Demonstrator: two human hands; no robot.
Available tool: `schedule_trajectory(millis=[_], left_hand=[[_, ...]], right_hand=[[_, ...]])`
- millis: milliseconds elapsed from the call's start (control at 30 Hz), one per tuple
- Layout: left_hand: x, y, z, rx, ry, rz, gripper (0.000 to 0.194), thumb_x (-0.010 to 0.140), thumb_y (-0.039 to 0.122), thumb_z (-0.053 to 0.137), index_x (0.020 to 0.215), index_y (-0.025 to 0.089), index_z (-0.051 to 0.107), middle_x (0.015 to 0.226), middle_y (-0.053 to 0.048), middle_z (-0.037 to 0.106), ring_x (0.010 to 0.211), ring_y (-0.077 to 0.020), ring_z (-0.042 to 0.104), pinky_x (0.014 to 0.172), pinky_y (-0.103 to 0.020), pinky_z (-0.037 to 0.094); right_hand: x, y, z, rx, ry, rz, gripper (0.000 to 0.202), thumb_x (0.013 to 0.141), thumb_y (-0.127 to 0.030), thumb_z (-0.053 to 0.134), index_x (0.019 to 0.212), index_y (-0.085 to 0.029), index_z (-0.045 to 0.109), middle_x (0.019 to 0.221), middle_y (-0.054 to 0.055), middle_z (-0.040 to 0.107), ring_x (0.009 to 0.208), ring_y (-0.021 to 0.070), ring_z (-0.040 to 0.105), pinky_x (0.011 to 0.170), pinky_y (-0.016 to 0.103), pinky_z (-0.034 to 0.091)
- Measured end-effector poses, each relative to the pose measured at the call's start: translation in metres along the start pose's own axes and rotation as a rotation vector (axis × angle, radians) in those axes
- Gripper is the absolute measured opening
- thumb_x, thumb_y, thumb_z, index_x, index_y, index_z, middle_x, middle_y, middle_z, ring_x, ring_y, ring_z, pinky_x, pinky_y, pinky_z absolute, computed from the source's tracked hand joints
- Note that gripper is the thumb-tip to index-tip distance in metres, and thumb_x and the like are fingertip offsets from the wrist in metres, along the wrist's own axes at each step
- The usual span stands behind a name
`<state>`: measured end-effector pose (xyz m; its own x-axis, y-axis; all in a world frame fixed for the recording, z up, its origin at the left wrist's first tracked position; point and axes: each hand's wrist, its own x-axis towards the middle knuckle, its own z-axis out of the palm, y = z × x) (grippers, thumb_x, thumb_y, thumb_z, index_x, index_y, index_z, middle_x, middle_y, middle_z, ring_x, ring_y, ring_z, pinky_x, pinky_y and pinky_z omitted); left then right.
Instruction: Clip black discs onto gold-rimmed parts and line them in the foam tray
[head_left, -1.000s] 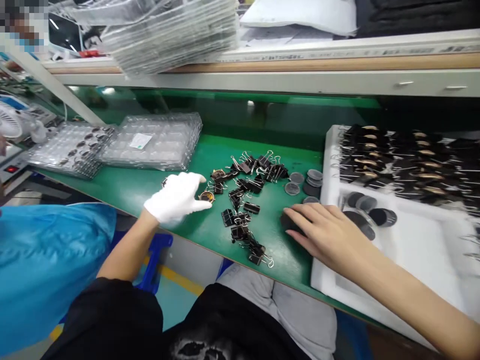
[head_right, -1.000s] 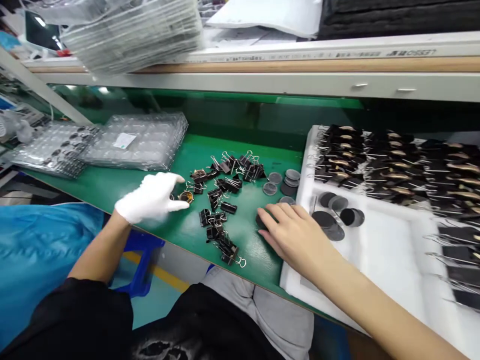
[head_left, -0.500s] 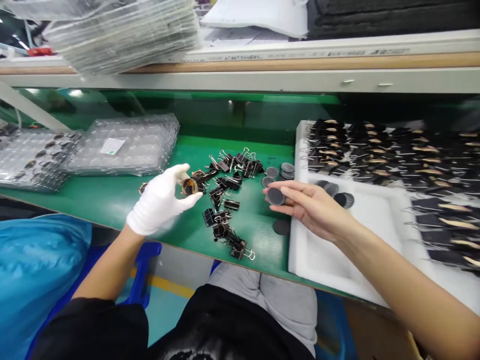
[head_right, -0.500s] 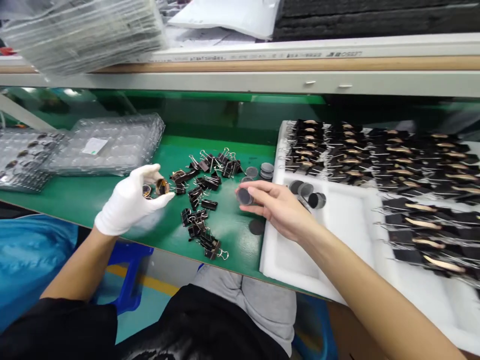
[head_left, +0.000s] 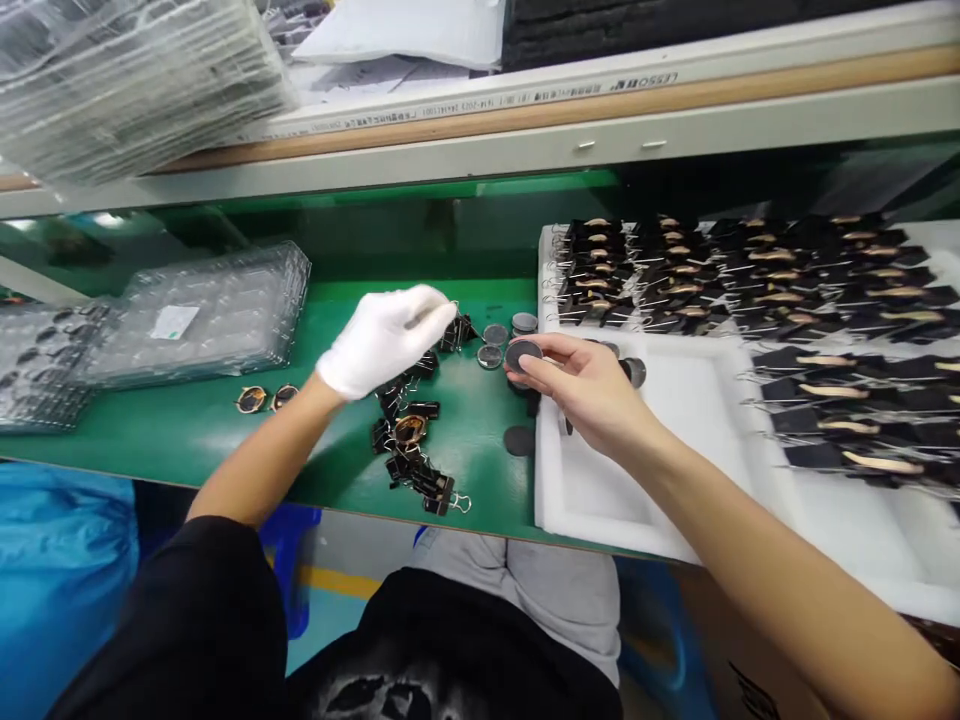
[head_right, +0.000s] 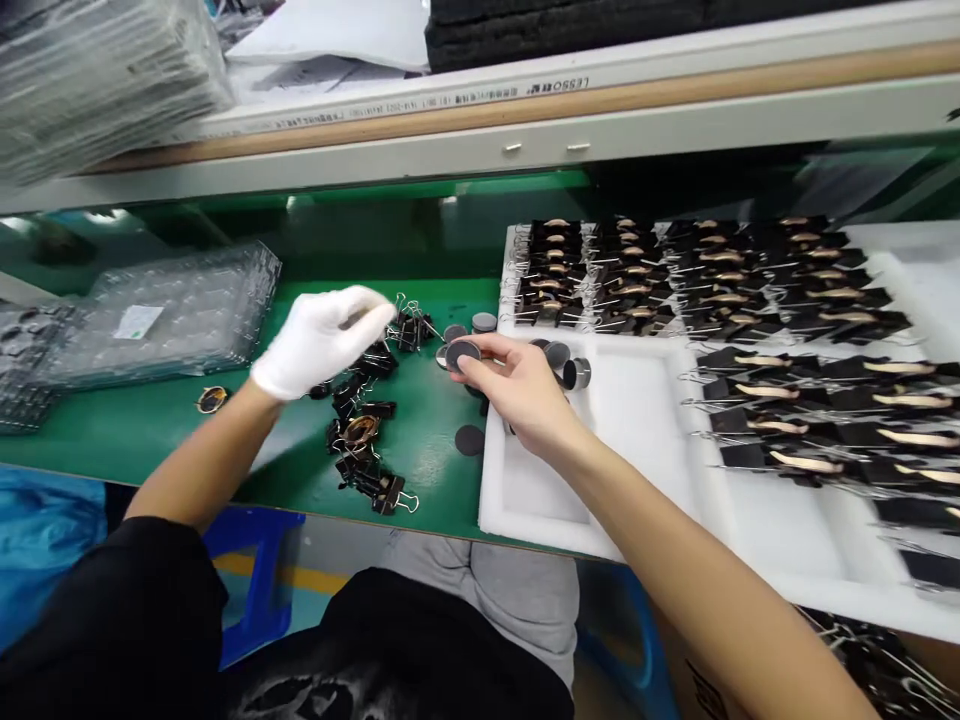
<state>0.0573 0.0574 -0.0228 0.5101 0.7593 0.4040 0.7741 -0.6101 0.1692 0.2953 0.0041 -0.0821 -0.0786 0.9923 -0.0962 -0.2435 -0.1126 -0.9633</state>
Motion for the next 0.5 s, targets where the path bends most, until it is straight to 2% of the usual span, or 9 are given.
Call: schedule_trajectory(millis=[67,100,133,200,267,400,500], left_hand=[[-0.016,0.010,-0.032,0.012,-0.365,0.037,0.038,0.101,0.048,0.053,0.081,0.020,0.068,0.066,0.003,0.066,0.058,-0.0110,0.057,0.059,-0.024,0.040],[-0.026,0.017,-0.044,0.089,-0.501,0.056,0.036,0.097,0.053,0.059,0.082,0.021,0.068,0.065,0.003,0.065,0.056,-0.0120,0.057,0.056,-0.025,0.037],[-0.035,0.024,-0.051,0.207,-0.567,0.078,0.038,0.094,0.057,0.062,0.085,0.021,0.068,0.065,0.002,0.065,0.055,-0.0141,0.058,0.055,-0.027,0.034],[-0.053,0.039,-0.052,0.449,-0.615,0.099,0.044,0.093,0.062,0.060,0.088,0.019,0.067,0.070,-0.003,0.066,0.060,-0.0206,0.063,0.054,-0.030,0.031],[-0.063,0.049,-0.041,0.590,-0.646,0.088,0.044,0.097,0.059,0.054,0.086,0.017,0.066,0.076,-0.008,0.068,0.065,-0.0266,0.068,0.055,-0.033,0.030],[-0.069,0.049,-0.020,0.610,-0.700,0.039,0.034,0.102,0.038,0.046,0.085,0.017,0.066,0.078,-0.009,0.069,0.069,-0.0292,0.071,0.054,-0.033,0.027],[-0.070,0.043,-0.025,0.618,-0.589,0.076,0.039,0.104,0.041,0.044,0.080,0.019,0.064,0.065,-0.005,0.063,0.060,-0.0256,0.066,0.053,-0.033,0.022]], right_hand=[[0.000,-0.001,0.000,0.001,-0.016,0.007,0.043,0.068,-0.046,0.094,0.100,-0.022,0.081,0.097,0.005,0.079,0.088,0.0217,0.076,0.103,0.047,0.059],[-0.001,-0.002,0.000,0.009,-0.030,0.004,0.042,0.068,-0.047,0.094,0.100,-0.022,0.081,0.097,0.004,0.079,0.089,0.0218,0.076,0.102,0.047,0.059],[-0.001,-0.003,0.001,0.020,-0.043,-0.003,0.041,0.069,-0.047,0.094,0.099,-0.022,0.081,0.097,0.005,0.079,0.089,0.0217,0.076,0.102,0.046,0.060],[-0.003,-0.004,0.002,0.031,-0.072,-0.012,0.039,0.070,-0.048,0.093,0.098,-0.023,0.082,0.098,0.005,0.079,0.090,0.0215,0.075,0.101,0.046,0.060],[-0.005,-0.004,0.003,0.024,-0.098,-0.011,0.038,0.070,-0.048,0.093,0.096,-0.023,0.082,0.097,0.005,0.079,0.089,0.0212,0.075,0.100,0.046,0.060],[-0.007,-0.004,0.004,0.043,-0.119,0.017,0.039,0.068,-0.048,0.095,0.096,-0.023,0.083,0.097,0.004,0.078,0.089,0.0204,0.075,0.100,0.045,0.060],[-0.008,-0.005,0.005,0.126,-0.109,0.071,0.040,0.066,-0.043,0.097,0.096,-0.022,0.082,0.097,0.004,0.078,0.089,0.0187,0.074,0.093,0.039,0.062]])
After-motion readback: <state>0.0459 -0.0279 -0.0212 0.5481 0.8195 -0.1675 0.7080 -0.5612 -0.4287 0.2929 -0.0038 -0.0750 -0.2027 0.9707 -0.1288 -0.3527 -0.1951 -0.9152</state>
